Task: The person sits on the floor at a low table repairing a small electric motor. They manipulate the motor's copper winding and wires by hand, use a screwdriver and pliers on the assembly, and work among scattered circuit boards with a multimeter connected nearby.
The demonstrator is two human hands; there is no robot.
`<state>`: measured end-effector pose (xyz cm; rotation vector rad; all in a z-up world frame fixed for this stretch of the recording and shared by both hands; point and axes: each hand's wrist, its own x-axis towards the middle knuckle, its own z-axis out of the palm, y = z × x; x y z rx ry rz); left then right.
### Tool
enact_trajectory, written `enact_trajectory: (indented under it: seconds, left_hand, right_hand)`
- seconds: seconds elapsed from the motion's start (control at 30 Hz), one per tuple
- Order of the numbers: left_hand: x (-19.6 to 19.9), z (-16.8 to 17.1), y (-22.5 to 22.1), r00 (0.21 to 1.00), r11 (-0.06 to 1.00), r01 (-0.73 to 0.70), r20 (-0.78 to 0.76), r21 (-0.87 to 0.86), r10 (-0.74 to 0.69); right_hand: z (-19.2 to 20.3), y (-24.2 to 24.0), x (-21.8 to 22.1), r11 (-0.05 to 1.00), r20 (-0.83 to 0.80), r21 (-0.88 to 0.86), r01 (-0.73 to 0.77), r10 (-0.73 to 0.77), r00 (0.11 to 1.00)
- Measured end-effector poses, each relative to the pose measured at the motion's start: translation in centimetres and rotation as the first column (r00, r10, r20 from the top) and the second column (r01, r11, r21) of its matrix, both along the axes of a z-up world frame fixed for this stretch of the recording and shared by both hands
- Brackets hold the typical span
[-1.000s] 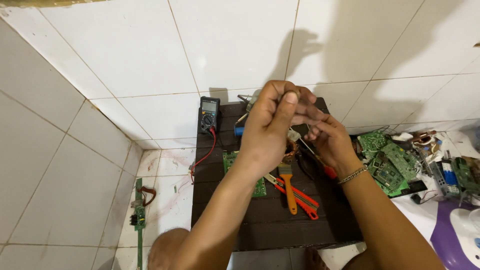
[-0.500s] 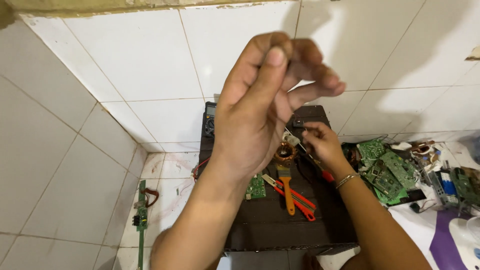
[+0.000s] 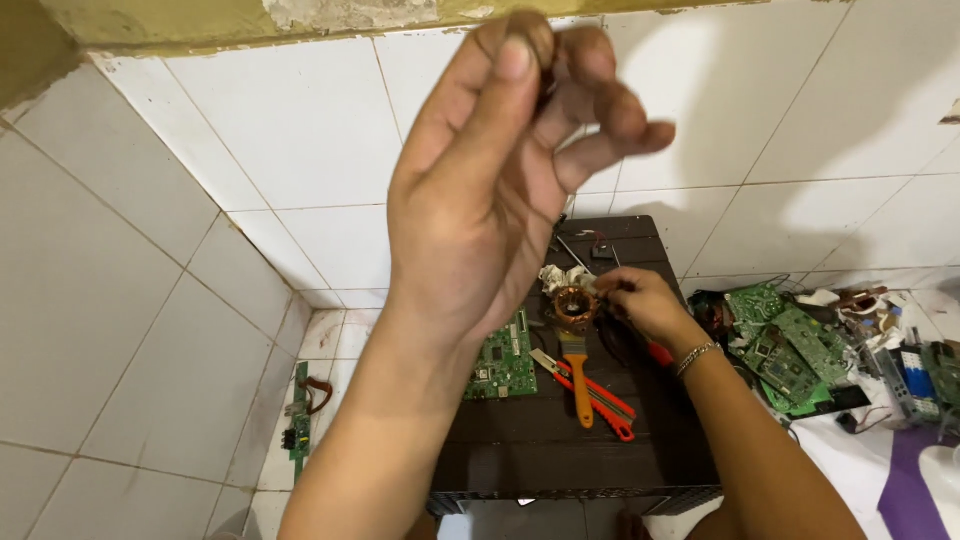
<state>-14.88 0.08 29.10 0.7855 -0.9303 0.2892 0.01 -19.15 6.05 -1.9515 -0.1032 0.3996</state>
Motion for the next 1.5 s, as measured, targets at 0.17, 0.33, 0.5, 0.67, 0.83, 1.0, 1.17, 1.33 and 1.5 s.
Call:
enact_trajectory:
  seconds: [0.17,0.33,0.5,0.67,0.83,1.0,1.17,1.33,1.5]
  left_hand:
    - [1.3,1.3,-1.3,0.994,0.984,0.083,-0.054,-0.160,-0.093]
    - [2.7,-0.3,-2.2,0.980,0.967,-0.137,-0.175,-0.217,0.099]
    - [5.0,-5.9,-2.3,0.718,0.749,-0.663,-0.271,0.017,0.641]
    - [9.4,-21.9,-2.2,0.257,0.516,-0.606,-0.465,0.606,0.847]
    - [11.6,-29.5,-2.5,0.472,0.291,-0.283,-0.132,0.914,0.872]
    - [11.3,-29.3,-3.5,0.583,0.202,-0.135,-0.087,0.970,0.808]
    - [11.5,-29.9,-3.4,0.601,0.105,-0.200,0.038,0.974,0.798]
    - [13.4,-33.9,-3.7,0.529,0.031,-0.361,0.177,0.932,0.830]
    - [13.0,-32.9,-3.0,0.603,0.075,-0.218,0.074,0.973,0.795]
  right_hand:
    - [0.0,0.0,-0.1,0.974,0.144,-0.180,-0.140,0.167,0.975]
    - [-1.0,-0.6,0.3,0.999,0.283,0.028,-0.015,0.007,0.959]
    - [-1.5,-1.9,2.0,0.759,0.185,0.650,0.033,-0.200,0.962]
    - [-0.9,-3.2,1.9,0.727,0.157,0.687,0.021,-0.177,0.972]
    - [0.3,-2.7,0.5,0.747,0.100,0.664,0.042,-0.145,0.984]
    - [-0.3,-1.8,-0.2,0.712,0.087,0.700,0.053,-0.158,0.984]
    - [-1.5,2.3,-1.3,0.693,0.121,0.720,-0.022,-0.094,0.988]
    - [-1.3,4.1,-1.7,0.635,0.116,0.771,-0.041,-0.076,0.990]
    - [2.4,-1.9,0.9,0.619,-0.022,0.753,0.222,-0.315,0.949]
